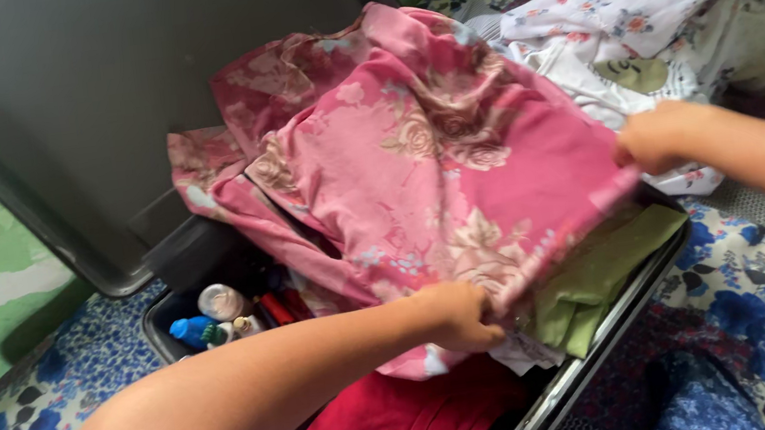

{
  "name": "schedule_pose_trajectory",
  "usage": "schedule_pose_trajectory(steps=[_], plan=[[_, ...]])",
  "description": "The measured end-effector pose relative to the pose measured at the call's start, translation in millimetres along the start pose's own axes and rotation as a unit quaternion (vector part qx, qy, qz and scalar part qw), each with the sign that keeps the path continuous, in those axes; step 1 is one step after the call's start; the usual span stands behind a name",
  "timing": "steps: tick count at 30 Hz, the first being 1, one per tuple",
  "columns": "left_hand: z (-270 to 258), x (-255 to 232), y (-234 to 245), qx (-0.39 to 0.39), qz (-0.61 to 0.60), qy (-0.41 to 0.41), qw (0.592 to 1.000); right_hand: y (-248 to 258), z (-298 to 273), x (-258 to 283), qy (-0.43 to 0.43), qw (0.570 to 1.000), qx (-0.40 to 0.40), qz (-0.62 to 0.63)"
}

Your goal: The person packs a suitcase by hand, placing small toiletries and folded clothes into the open case. They arrange items including a red shirt, a green top, a pink floral garment, and a white floral skirt, stacking them neatly inside.

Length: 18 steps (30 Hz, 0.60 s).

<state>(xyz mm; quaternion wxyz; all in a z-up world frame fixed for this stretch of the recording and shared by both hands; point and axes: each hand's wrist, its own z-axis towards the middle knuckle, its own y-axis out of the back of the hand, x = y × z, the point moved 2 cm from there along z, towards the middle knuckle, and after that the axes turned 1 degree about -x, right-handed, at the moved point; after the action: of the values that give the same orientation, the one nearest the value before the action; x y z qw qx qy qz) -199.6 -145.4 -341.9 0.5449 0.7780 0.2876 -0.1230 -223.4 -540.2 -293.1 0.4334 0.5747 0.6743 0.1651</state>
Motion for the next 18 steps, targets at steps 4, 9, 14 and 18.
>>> schedule_pose_trajectory(steps=[4,9,14,18], plan=[[1,25,-4,0.228,-0.084,0.112,0.963,-36,36,3,0.058,0.979,0.194,0.000],[-22,126,49,0.052,-0.056,0.171,0.982,29,83,17,0.041,0.996,0.003,0.077],[-102,218,121,-0.175,-0.021,0.460,0.870,117,84,113,0.125,0.985,-0.090,0.083],[-138,239,117,-0.166,-0.175,0.596,0.766,170,72,195,0.195,0.968,-0.118,0.102]])
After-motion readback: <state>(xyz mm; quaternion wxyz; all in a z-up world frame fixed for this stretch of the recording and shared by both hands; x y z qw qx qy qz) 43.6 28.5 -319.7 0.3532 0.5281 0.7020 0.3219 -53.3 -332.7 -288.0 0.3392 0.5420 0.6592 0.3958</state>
